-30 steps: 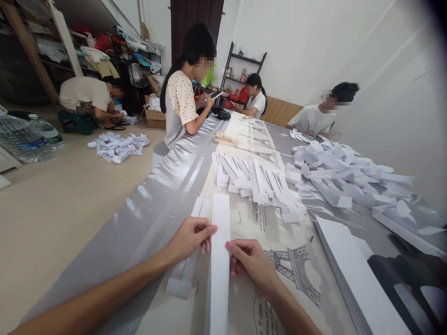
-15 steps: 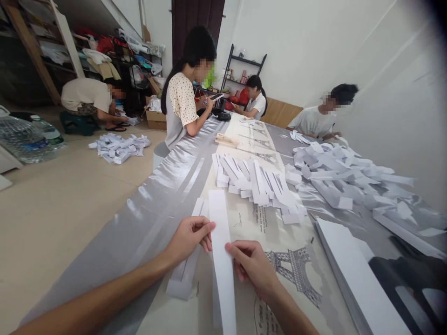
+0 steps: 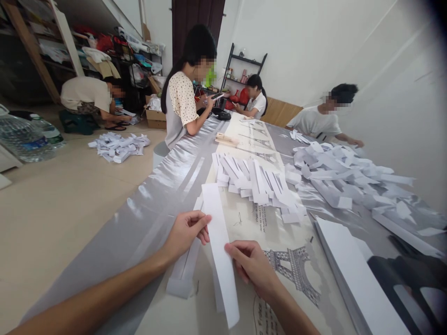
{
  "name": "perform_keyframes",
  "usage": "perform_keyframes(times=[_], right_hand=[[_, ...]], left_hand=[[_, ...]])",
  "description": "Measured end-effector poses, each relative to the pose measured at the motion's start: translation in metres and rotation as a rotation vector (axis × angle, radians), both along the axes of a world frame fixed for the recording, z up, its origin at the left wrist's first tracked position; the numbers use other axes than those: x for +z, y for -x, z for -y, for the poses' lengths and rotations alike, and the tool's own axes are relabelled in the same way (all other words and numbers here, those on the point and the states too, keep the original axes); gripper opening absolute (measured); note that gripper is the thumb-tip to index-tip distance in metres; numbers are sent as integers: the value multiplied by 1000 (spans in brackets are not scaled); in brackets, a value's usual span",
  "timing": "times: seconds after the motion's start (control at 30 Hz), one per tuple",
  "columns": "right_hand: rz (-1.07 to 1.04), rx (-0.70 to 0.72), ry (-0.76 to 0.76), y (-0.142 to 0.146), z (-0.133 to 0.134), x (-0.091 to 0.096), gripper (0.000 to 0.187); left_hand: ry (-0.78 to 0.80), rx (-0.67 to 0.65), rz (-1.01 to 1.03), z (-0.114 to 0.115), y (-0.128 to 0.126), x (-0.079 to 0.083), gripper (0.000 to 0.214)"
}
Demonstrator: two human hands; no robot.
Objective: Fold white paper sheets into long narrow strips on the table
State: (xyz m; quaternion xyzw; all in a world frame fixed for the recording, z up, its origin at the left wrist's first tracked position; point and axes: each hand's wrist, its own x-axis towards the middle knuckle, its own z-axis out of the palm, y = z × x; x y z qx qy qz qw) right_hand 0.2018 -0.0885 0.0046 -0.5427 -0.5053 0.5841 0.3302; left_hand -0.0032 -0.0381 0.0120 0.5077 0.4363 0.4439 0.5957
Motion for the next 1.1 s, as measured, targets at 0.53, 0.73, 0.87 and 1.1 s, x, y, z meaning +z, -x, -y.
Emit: perform_keyframes(times=[0.53,0.73,0.87,1.1], right_hand=[[-36,-12,-1,-1,0,0,41],[-45,-45,-26,0,0,-1,41],[-33,-72,-26,1,-1,-5,42],[20,-47,-61,0,-1,-4,41]], left_hand=[[22,-62,68,-6,4,-3,39],[121,-347,36,0,0,-4,42],[112,-377,-17,3,-1,-7,47],[93,-330,-97,-1,3,-3,48]])
